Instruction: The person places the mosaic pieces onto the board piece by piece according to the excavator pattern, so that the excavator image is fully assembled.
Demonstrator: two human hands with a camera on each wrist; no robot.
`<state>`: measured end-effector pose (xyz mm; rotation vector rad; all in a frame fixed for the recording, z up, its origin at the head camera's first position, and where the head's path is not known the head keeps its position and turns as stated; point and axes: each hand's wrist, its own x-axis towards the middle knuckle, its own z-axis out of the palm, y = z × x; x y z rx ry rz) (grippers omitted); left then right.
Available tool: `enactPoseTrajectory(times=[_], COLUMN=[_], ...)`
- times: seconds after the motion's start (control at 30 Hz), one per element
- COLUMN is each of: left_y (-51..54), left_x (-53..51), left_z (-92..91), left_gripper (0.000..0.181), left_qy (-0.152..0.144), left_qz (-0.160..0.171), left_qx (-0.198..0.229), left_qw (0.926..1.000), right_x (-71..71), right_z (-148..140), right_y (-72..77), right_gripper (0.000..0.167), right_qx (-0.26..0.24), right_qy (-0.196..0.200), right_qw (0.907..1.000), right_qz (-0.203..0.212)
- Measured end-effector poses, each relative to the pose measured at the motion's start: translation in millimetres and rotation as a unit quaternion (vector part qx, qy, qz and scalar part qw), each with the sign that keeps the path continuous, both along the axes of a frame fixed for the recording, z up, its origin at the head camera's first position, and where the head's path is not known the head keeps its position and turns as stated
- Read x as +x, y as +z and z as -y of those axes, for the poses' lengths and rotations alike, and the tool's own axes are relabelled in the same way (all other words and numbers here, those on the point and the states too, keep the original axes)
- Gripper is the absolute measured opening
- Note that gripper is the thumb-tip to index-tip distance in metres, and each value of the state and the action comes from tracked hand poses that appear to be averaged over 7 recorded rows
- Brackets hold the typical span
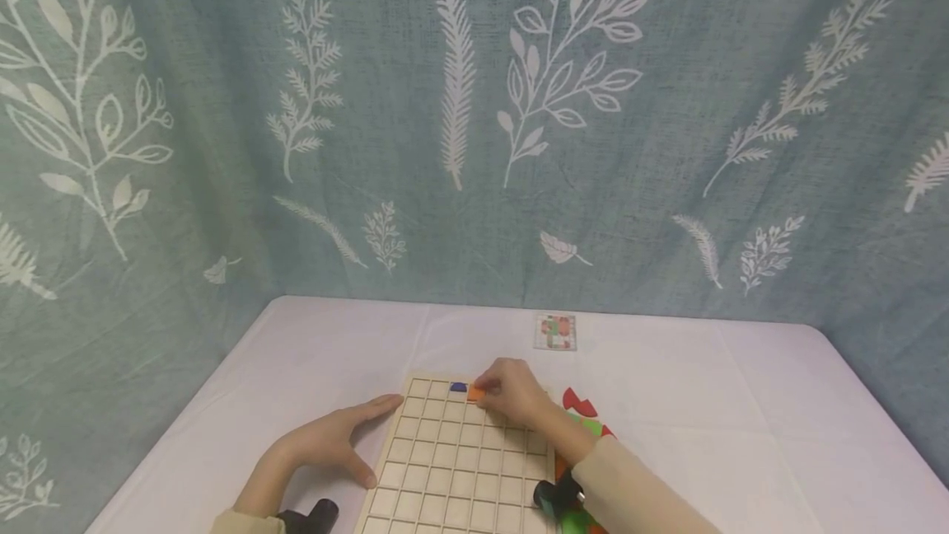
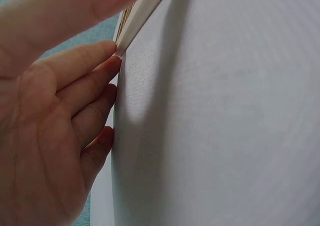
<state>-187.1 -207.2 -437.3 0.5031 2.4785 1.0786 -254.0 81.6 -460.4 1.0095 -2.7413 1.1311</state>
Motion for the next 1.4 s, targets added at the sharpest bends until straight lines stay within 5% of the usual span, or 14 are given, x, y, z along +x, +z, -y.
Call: enactPoseTrajectory(times=[0.5, 0.67, 0.9, 1.17, 1.4], left_y=[-0.7, -1.3, -3.0, -3.9, -1.7], left_x=[-1.9, -2.3, -3.0, -3.2, -3.7], left_z=[2.0, 1.7, 1.9, 3.4, 1.9], left_gripper=[0.106, 0.106, 0.107, 0.107, 0.107], left_qy=[-0.008, -0.007, -0.001, -0.006, -0.005], left_qz=[-0.002, -0.001, 0.001, 0.003, 0.003], left_qx=[0.0, -0.001, -0.002, 0.0, -0.003], left_qw=[1.0, 1.0, 1.0, 1.0, 1.0], right_x=[-1.2, 5.4, 10.7, 13.5, 14.1], right_z=[1.3, -7.2, -41.6, -92.7, -117.2], right_y=[5.7, 13.4, 23.0, 22.7, 19.1], right_gripper=[0.021, 0.022, 0.032, 0.027, 0.023], right_qx=[0.004, -0.004, -0.014, -0.02, -0.006], right_qy=[0.014, -0.004, -0.021, -0.064, -0.106], right_qw=[0.9999, 0.9989, 0.9976, 0.9966, 0.991], right_qz=[0.009, 0.047, 0.064, 0.049, 0.081])
